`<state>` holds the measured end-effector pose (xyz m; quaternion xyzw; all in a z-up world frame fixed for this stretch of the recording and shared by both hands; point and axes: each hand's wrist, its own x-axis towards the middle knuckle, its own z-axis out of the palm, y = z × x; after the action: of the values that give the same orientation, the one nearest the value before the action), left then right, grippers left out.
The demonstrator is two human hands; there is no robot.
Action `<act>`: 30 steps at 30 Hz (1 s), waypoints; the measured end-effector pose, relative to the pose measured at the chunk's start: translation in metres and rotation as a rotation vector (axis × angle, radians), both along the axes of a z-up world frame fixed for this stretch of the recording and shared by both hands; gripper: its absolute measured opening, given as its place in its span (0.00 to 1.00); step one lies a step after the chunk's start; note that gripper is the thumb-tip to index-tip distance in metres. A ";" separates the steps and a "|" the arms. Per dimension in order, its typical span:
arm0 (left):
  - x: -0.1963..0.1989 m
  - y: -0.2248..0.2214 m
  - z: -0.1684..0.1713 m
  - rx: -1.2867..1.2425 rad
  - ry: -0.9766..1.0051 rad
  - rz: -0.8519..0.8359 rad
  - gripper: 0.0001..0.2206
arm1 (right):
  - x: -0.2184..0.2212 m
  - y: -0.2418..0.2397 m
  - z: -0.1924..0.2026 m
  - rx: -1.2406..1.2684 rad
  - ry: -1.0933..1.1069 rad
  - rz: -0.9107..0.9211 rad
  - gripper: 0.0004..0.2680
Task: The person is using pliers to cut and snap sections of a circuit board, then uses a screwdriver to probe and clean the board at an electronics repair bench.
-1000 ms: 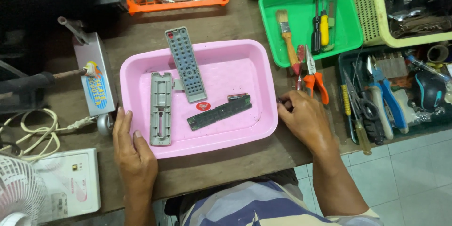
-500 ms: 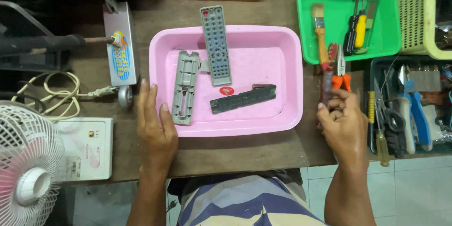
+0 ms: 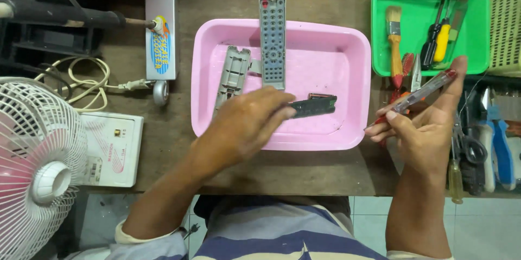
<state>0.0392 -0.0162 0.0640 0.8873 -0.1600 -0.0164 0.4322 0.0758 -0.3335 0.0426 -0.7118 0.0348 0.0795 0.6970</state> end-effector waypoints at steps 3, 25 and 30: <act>0.004 -0.023 0.000 0.055 0.026 -0.082 0.12 | 0.001 0.010 0.023 -0.142 -0.008 0.020 0.41; 0.009 -0.055 -0.010 -0.198 0.112 0.042 0.14 | 0.028 0.080 0.032 -0.254 -0.136 0.535 0.41; 0.006 -0.056 -0.027 -0.078 -0.034 0.034 0.09 | 0.029 0.072 0.014 -0.116 -0.178 0.593 0.34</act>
<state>0.0455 -0.0726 0.0365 0.8725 -0.1529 0.0120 0.4640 0.1052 -0.2614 0.0569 -0.7336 -0.2310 0.2149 0.6019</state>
